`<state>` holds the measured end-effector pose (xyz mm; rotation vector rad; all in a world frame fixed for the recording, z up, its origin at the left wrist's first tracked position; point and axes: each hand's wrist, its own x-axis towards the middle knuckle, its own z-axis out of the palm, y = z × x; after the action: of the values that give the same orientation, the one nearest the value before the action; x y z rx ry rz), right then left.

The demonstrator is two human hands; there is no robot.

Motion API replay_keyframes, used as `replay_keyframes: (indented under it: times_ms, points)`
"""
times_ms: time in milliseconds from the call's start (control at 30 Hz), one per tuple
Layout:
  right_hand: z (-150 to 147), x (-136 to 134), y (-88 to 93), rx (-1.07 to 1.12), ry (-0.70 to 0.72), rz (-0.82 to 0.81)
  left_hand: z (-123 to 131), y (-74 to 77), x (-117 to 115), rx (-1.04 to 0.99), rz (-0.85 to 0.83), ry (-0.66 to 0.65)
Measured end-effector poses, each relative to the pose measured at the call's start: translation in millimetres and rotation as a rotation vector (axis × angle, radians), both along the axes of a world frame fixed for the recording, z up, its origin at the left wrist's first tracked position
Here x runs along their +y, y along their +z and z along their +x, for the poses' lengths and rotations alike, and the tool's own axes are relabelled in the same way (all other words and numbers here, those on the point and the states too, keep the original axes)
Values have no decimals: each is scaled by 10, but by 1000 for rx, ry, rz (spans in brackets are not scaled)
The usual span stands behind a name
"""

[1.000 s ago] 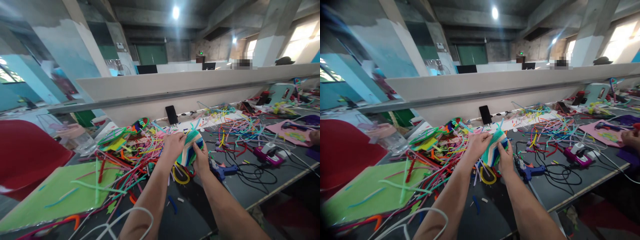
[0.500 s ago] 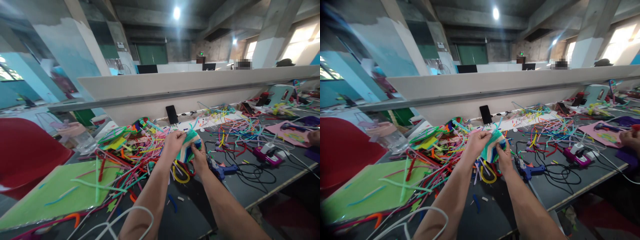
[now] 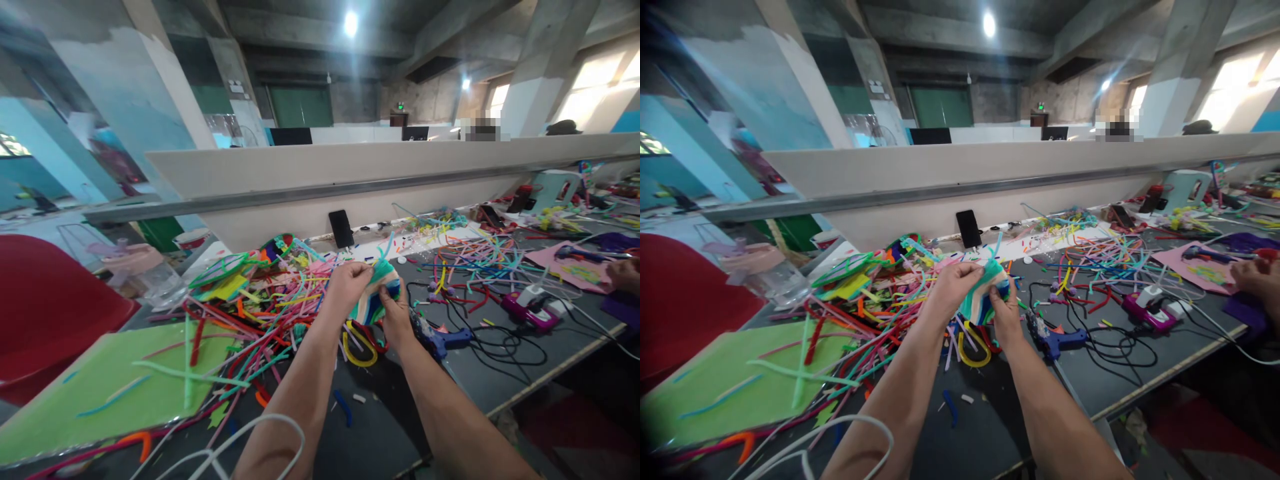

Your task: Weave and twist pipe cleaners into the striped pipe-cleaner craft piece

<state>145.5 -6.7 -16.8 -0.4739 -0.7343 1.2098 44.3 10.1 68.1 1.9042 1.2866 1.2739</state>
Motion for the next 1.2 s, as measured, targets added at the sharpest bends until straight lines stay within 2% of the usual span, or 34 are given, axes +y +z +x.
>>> replay_keyframes:
  times_ms: [167, 367, 500, 700, 900, 1033, 1200]
  points:
    - [2, 13, -27, -20, 1, -5, -3, -21, 3, -38, -28, -52]
    - [-7, 47, -94, -97, -12, -35, 25, -83, 54, -74, 13, -2]
    - [10, 40, -73, -131, 10, -29, 14, -67, 59, -91, 14, 20]
    - [180, 74, 70, -132, -128, 84, 11, -68, 42, 83, 111, 123]
    - [371, 154, 107, -286, -294, -12, 208, -192, 14, 338, 270, 144]
    - [403, 157, 100, -330, -322, -1, 272, -231, -5, 419, 337, 138]
    - [360, 142, 116, -165, -296, -36, 287, -236, -18, 428, 351, 126]
